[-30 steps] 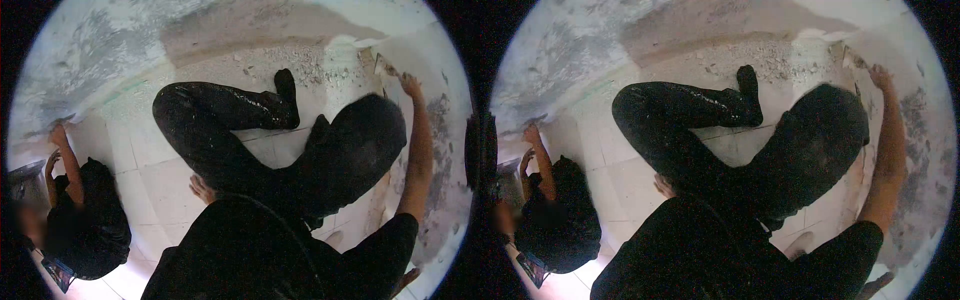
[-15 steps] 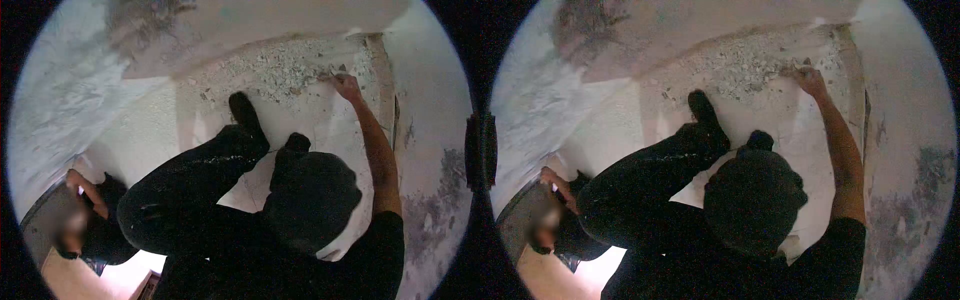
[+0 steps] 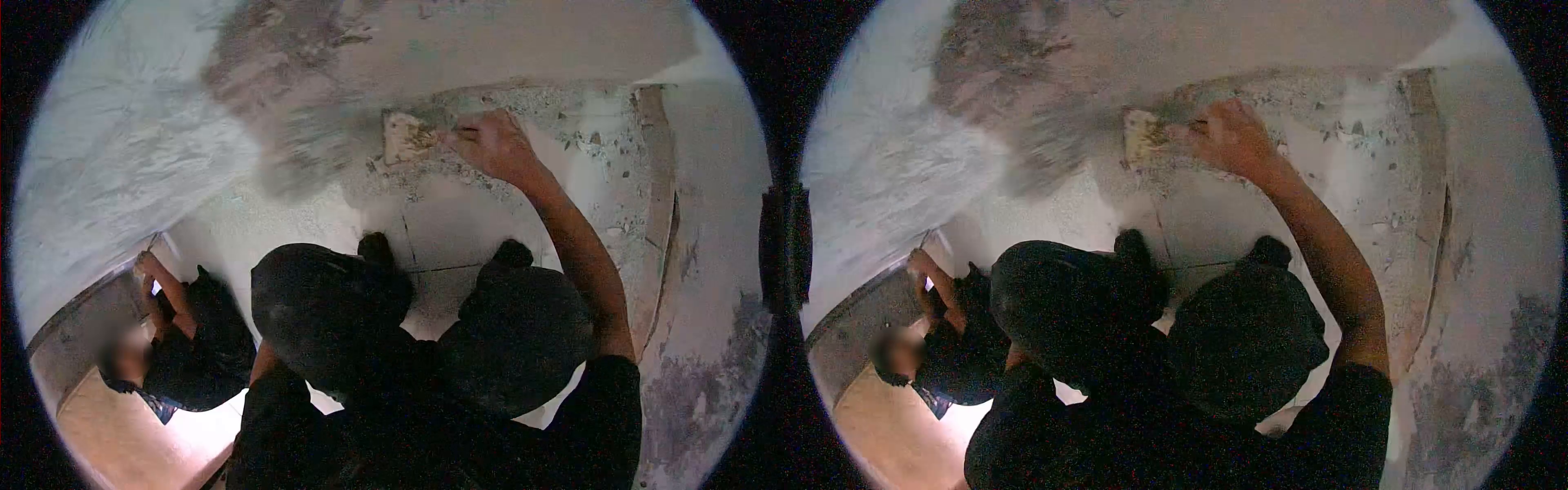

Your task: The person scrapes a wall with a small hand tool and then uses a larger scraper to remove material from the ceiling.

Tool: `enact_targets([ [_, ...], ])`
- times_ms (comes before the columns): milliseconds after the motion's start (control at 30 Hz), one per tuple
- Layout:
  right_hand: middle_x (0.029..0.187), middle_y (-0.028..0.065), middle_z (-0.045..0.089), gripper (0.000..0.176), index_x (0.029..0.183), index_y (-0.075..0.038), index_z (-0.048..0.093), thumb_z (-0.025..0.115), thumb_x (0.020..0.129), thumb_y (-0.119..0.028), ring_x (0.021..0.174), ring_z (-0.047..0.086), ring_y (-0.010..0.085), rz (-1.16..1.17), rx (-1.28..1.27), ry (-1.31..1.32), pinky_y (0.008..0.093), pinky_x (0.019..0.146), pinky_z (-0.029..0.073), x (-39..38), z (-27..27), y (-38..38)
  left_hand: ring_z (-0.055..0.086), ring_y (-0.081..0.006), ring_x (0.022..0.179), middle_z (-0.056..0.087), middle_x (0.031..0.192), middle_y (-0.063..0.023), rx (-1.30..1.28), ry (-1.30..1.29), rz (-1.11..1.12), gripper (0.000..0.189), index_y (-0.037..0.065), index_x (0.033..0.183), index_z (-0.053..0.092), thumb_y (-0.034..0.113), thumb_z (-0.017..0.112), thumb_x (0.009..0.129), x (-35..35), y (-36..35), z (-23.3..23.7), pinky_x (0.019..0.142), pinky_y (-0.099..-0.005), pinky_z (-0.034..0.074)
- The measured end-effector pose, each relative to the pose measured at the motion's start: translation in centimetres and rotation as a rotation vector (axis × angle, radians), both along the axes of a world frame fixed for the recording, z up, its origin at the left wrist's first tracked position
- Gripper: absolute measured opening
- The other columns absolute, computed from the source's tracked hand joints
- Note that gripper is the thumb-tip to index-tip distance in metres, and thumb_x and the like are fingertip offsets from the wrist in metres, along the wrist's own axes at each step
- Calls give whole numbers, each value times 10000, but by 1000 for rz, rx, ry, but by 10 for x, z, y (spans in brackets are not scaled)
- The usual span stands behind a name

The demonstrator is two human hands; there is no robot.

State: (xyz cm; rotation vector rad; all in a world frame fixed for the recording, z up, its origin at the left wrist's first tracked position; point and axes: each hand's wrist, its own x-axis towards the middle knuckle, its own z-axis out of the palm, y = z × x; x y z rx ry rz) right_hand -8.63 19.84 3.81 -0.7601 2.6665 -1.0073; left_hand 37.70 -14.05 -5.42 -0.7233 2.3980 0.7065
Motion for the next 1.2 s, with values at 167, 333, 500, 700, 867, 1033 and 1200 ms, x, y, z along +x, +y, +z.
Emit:
enact_targets([
  [167, 692, 165, 585, 420, 739, -4, 633, 571, 795, -415, 715, 561, 292, -59, 265, 73, 405, 687, 436, 16, -23, 41, 457, -258, 1062, 510, 1118, -145, 84, -139, -3, 420, 20, 1135, 491, 242, 567, 787, 22, -12, -2, 891, -426, 358],
  [333, 726, 141, 610, 423, 710, -45, 646, 575, 773, -456, 706, 590, 323, -220, 414, 29, 398, 648, 471, 20, -32, 152, 480, -249, 1034, 534, 1088, -143, 185, -291, -12, 418, 17, 1113, 513, 250, 586, 774, 35, -15, -4, 871, -415, 379],
  [500, 539, 116, 537, 410, 699, 34, 607, 617, 769, -370, 498, 490, 236, -347, 569, -248, 374, 545, 397, 22, -27, 178, 502, -240, 1006, 558, 1057, -141, 289, -441, -46, 417, 15, 1091, 536, 259, 605, 761, 48, -29, -11, 850, -404, 400],
  [700, 664, 161, 589, 357, 763, 39, 575, 573, 815, -314, 608, 572, 264, -287, 331, -480, 366, 599, 439, 36, -40, 165, 528, -230, 971, 586, 1020, -138, 407, -632, -130, 416, 12, 1065, 563, 269, 628, 746, 34, -39, -6, 826, -391, 424],
  [867, 870, 175, 613, 327, 903, 0, 579, 534, 837, -317, 827, 589, 301, -115, 465, -429, 407, 742, 454, 62, -17, 177, 550, -221, 943, 610, 989, -136, 435, -586, -448, 416, 9, 1044, 586, 278, 647, 733, -145, -75, 11, 805, -380, 445],
  [1033, 794, 127, 582, 400, 941, -5, 543, 465, 877, -392, 734, 548, 229, -646, 90, -453, 346, 674, 447, 88, 215, 190, 606, -187, 639, 645, 791, -87, 362, -623, -274, 328, -1, 906, 634, 309, 591, 807, -293, -54, 201, 581, -364, 492],
  [1200, 782, 144, 593, 402, 932, 12, 558, 501, 852, -378, 748, 574, 213, -800, -92, -596, 336, 666, 449, 104, 405, 167, 628, -211, 803, 647, 877, -102, 228, -196, -1183, 337, 65, 1053, 586, 295, 597, 807, -275, -111, 278, 680, -345, 512],
])
